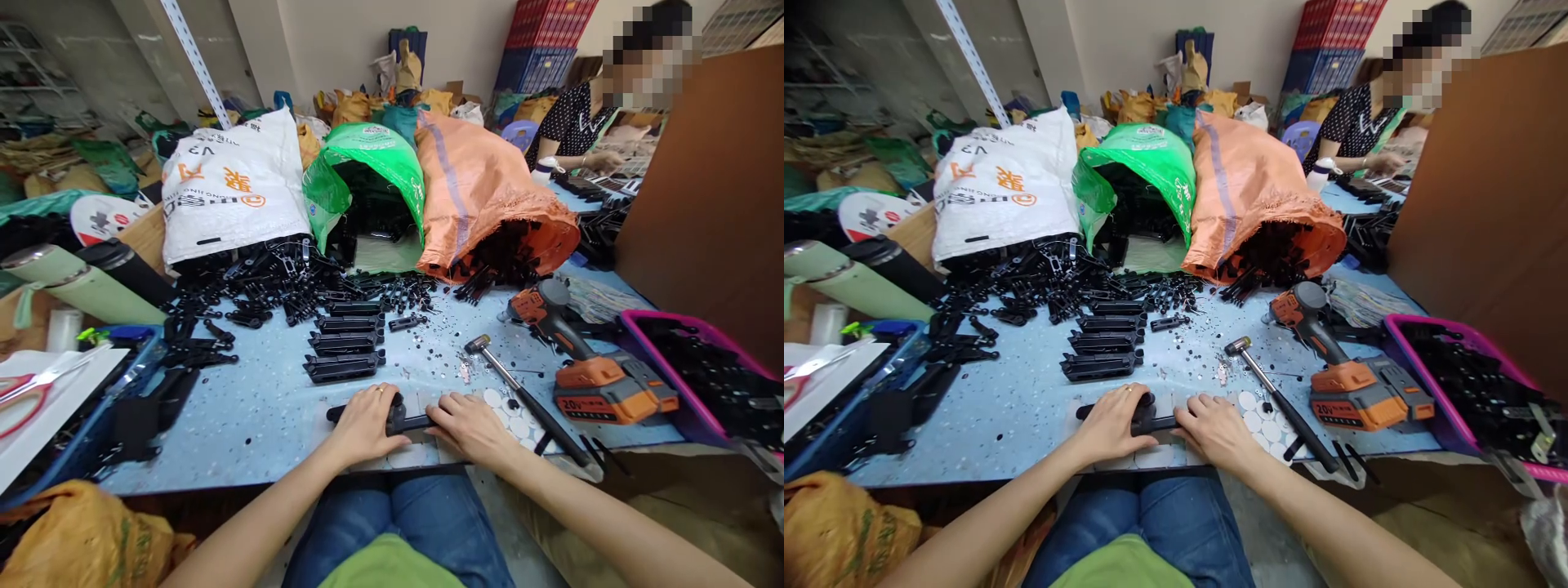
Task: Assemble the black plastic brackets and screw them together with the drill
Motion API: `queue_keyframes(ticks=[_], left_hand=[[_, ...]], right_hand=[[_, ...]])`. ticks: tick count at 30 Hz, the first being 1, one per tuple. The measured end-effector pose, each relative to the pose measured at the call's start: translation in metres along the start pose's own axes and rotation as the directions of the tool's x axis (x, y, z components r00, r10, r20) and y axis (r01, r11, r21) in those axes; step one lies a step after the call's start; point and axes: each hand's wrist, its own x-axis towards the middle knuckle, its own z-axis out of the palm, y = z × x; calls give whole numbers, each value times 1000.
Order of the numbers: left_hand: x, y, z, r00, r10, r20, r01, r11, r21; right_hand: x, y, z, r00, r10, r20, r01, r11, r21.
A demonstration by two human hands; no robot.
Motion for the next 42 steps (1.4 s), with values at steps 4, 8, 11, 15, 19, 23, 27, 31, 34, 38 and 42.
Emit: queue_keyframes(ticks=[4,8,11,15,19,23,27,31,34,38,42], left_hand=[[-6,-6,4,998,33,-55,-36,998,-45],[-7,-7,5,994,39,-100,-47,996,-78],[-3,-7,5,991,-12,-132,2,997,-75],[-1,-6,4,988,-40,-146,31,997,-69],[-3,0,5,997,-37,-74,35,999,-32],[34,6,-1,987,120,-106,-116,992,44],[132,-2,-12,984,-5,-177,42,978,205],[219,-14,-4,993,29,-114,-6,979,202],[247,-19,9,995,21,-93,-3,981,192],[242,-22,15,993,-14,-117,33,987,157],[199,-21,-4,983,-37,-178,55,994,93]], right_hand=[[2,-5,-13,999,-13,-52,8,996,-93],[10,0,-24,992,-105,-64,97,988,-119],[15,2,-28,992,-90,-83,79,989,-127],[17,3,-26,990,-94,-107,79,988,-132],[13,14,-10,990,-103,-100,98,994,-49],[0,33,16,993,-38,-114,44,998,50],[-17,41,30,990,35,-138,-13,988,153],[-25,36,28,988,98,-120,-70,973,221],[-22,43,22,982,123,-143,-86,966,243],[7,87,16,933,269,-237,-212,947,241],[74,150,16,868,456,-195,-446,890,97]])
